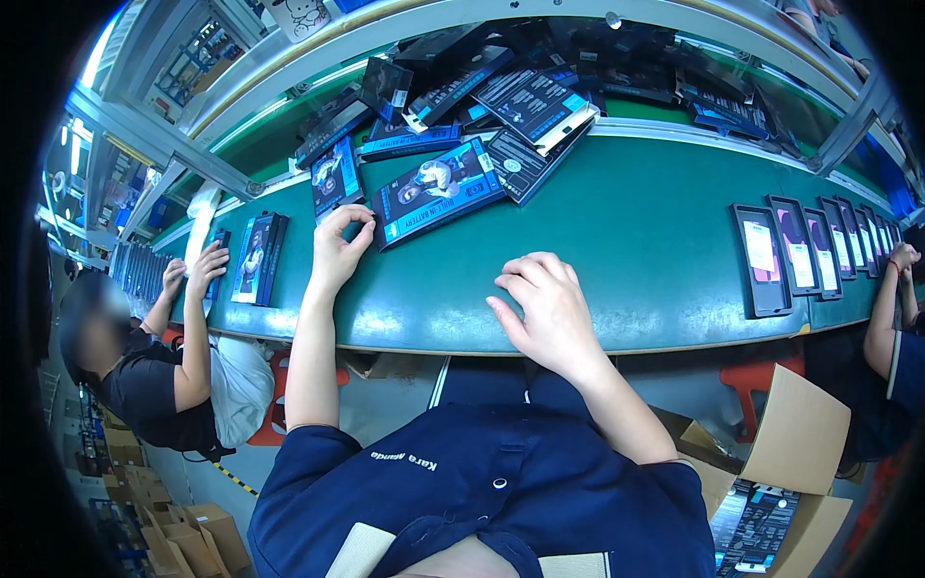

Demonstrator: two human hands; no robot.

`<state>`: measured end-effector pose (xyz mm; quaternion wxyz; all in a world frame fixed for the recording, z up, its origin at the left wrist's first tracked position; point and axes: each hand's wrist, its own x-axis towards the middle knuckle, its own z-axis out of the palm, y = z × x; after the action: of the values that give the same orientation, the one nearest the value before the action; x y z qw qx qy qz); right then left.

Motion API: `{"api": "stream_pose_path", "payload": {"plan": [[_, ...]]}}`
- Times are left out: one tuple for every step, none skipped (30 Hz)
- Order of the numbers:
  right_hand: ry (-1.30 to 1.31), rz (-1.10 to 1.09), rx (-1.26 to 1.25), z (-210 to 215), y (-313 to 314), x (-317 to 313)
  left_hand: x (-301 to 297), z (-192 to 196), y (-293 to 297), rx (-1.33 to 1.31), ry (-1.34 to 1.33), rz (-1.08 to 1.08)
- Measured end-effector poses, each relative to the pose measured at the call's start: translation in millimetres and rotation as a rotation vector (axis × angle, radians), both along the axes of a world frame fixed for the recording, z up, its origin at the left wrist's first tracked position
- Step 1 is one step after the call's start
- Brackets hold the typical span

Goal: Removing electronic products from boxes, inspecting them, and placing them into a designated pile on an assembly line.

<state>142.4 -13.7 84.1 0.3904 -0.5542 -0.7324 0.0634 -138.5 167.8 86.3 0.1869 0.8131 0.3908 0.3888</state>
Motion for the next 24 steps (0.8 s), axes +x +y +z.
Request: {"api": "stream_pose_path", "payload": {"plan": [[0.000,0.000,0.000,0.2,-0.3,-0.4,-0.3,-0.1,0.3,-0.007,0.003,0.002],[-0.005,0.000,0.006,0.2,-0.5,-1.2,-0.7,-0.7,0.6,-0.007,0.004,0.003],[-0.011,-0.001,0.011,0.2,-0.6,-2.0,-1.2,-1.4,0.9,0.000,-0.006,-0.010],[-0.010,-0.001,0.011,0.3,-0.5,-2.5,-1.6,-1.7,1.1,0.006,-0.015,-0.022],[-0.013,0.000,0.009,0.3,-0.5,-2.6,-1.2,-1.8,1.1,0.006,-0.015,-0.022],[-0.016,0.000,0.006,0.3,-0.5,-2.6,-0.5,-1.9,1.0,-0.001,-0.022,-0.010],[-0.016,0.001,0.006,0.2,-0.5,-2.5,0.2,-1.9,1.0,-0.008,-0.028,0.002],[-0.014,-0.001,0.005,-0.3,-0.7,-2.5,0.3,-2.3,1.1,-0.008,-0.027,0.003],[-0.012,-0.003,0.005,-0.8,-0.9,-2.4,0.3,-3.0,1.3,-0.006,-0.041,0.014],[-0.010,-0.003,0.005,-0.7,-1.1,-2.1,0.4,-3.4,1.3,-0.004,-0.055,0.025],[-0.008,-0.002,0.007,-0.3,-0.9,-2.2,0.2,-3.3,1.3,-0.003,-0.051,0.025],[-0.006,-0.002,0.009,0.0,-0.8,-2.3,0.1,-3.2,0.9,0.015,-0.048,0.033],[-0.002,-0.003,0.010,0.0,-0.8,-2.2,0.0,-2.8,0.5,0.032,-0.045,0.041],[0.000,-0.003,0.016,-0.4,-0.6,-1.5,0.2,-2.7,0.3,0.032,-0.041,0.039],[0.001,-0.003,0.022,-0.6,-0.4,-1.2,0.3,-2.6,0.0,0.029,-0.050,0.042],[0.005,-0.004,0.022,-0.6,0.0,-1.1,0.1,-2.4,0.0,0.026,-0.059,0.044],[0.003,-0.004,0.022,-0.5,-0.2,-1.0,-0.2,-2.2,-0.3,0.024,-0.056,0.042],[0.001,-0.004,0.022,-0.4,-0.2,-0.8,-0.4,-1.8,-0.6,0.026,-0.050,0.044],[0.004,-0.005,0.020,-0.2,-0.1,-0.4,-0.5,-1.4,-0.8,0.027,-0.044,0.045],[0.004,-0.003,0.022,0.0,0.1,-0.3,-0.4,-0.8,-1.5,0.025,-0.041,0.045],[0.004,0.000,0.024,0.0,0.1,-0.3,0.2,0.1,-2.2,0.030,-0.045,0.045],[0.007,0.000,0.021,0.2,-0.2,-0.4,0.4,0.4,-2.6,0.035,-0.049,0.045],[0.005,0.000,0.015,0.6,-0.1,-0.6,-0.2,0.4,-2.6,0.033,-0.047,0.047],[0.003,0.001,0.010,0.5,-0.4,-1.1,-0.9,0.2,-2.6,0.032,-0.044,0.049]]}}
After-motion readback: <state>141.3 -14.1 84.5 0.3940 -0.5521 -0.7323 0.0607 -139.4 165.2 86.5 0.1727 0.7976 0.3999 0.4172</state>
